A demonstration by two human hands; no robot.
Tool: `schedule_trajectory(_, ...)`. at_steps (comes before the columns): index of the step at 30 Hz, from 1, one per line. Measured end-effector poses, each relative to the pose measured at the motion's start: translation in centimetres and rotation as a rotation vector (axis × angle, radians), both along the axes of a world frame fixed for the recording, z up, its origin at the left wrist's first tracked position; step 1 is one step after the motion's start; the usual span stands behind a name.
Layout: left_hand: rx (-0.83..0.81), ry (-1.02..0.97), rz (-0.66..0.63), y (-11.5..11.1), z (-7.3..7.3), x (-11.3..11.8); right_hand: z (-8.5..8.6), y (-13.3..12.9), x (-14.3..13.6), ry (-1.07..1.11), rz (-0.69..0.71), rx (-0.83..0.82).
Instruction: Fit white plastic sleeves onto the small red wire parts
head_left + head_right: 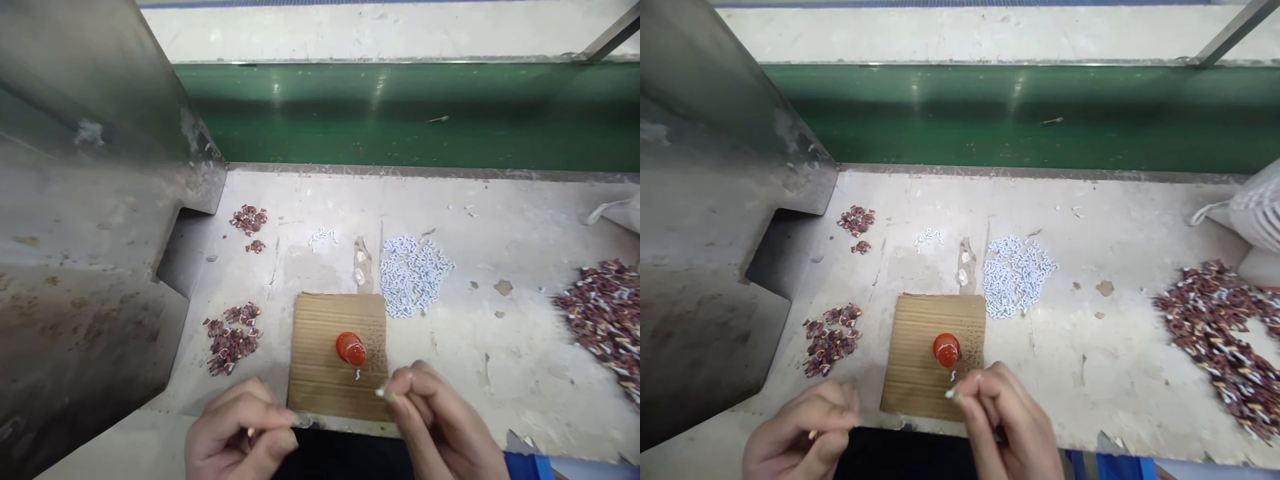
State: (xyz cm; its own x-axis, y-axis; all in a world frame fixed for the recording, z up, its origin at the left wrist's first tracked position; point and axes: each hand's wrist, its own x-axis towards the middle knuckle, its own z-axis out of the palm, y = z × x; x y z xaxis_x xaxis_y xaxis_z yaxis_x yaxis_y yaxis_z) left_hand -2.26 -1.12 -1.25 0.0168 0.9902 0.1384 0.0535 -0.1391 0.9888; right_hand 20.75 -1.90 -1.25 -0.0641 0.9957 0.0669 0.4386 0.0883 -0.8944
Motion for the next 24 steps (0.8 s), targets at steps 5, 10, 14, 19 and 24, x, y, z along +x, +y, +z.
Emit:
schedule_trajectory(5,-0.371,0.088,0.140,-0.9,-0.1,-1.9,-1.0,2.5,3.4,-0.646,0.198,0.300)
schedule_trajectory(10,-0.567,0.050,0.292,-0.9,0.3,-1.4,-0.9,2.6,3.0,-0.736,0.294,0.367)
schedule_trajectory(14,-0.489,0.094,0.171,-0.6,0.1,-2.2,-1.1,2.9,2.9,-0.757,0.282,0.343)
schedule_trajectory(19,-0.411,0.061,0.212,-0.2,0.2,-2.3,-1.2,3.2,2.6,-0.781,0.278,0.327)
schedule_trajectory(24,-0.441,0.002,0.213,-0.1,0.8,-1.4,-0.9,3.0,2.6,-0.763,0.275,0.335)
